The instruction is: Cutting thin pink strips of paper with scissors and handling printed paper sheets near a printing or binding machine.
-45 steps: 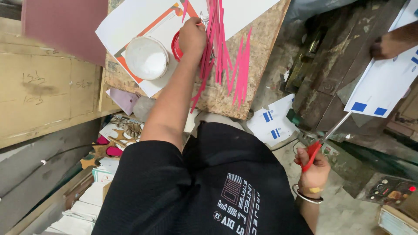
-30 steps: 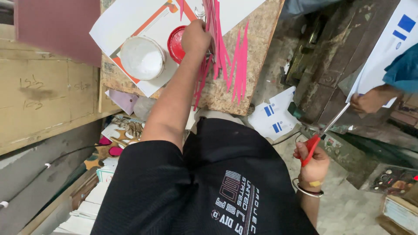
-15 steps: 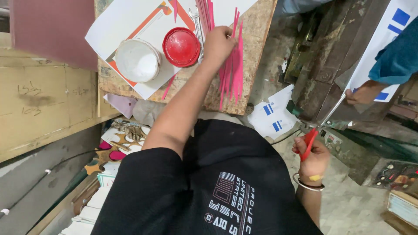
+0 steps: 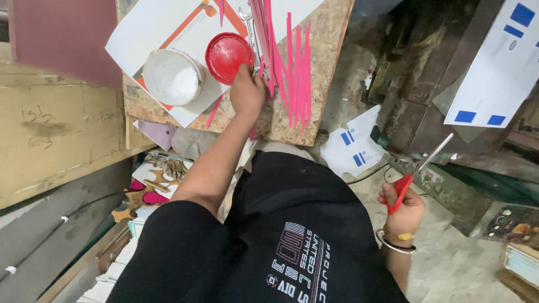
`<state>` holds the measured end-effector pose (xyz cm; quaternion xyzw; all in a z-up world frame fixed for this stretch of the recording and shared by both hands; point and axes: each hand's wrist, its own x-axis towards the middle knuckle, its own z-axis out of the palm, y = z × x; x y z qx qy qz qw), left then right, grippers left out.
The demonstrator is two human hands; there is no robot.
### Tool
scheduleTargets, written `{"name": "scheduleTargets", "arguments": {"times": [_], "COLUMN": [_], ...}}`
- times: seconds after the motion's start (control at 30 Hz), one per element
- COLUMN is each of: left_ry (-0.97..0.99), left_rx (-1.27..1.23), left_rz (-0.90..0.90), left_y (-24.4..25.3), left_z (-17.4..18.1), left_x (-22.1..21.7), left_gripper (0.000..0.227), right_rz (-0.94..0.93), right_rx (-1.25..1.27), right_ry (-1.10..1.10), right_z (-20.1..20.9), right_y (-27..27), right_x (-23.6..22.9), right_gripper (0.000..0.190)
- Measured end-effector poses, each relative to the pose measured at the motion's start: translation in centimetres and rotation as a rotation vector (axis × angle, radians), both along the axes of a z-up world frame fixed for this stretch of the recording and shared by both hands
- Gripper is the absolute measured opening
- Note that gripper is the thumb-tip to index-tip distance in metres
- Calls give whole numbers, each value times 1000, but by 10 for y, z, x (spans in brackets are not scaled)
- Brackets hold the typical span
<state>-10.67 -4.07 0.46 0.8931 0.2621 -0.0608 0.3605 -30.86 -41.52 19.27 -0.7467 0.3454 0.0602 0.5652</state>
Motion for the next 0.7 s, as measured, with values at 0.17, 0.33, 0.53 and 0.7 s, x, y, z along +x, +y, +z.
{"name": "scheduleTargets", "arguments": {"times": [0.17,0.33,0.53,0.7], "left_ry": [123,69,-84,-183], "left_rx": [34,26,-165,-157], "left_rz": [-181,-88,-10,-92], "left_y": [-4,-14,-25,-27], "left_z": [-14,-8,25,-5], "left_x": [-35,-36,4,50], "left_gripper": [29,24,26,30], "right_rz": [46,65,90,74], "right_rx": [10,13,-16,-35], "right_ry": [15,31,72,103], "right_z": [-3,-5,-2,0], "right_y": [3,-3,-2,9], "right_x": [7,15,17,22], "right_gripper": [15,14,15,15]}}
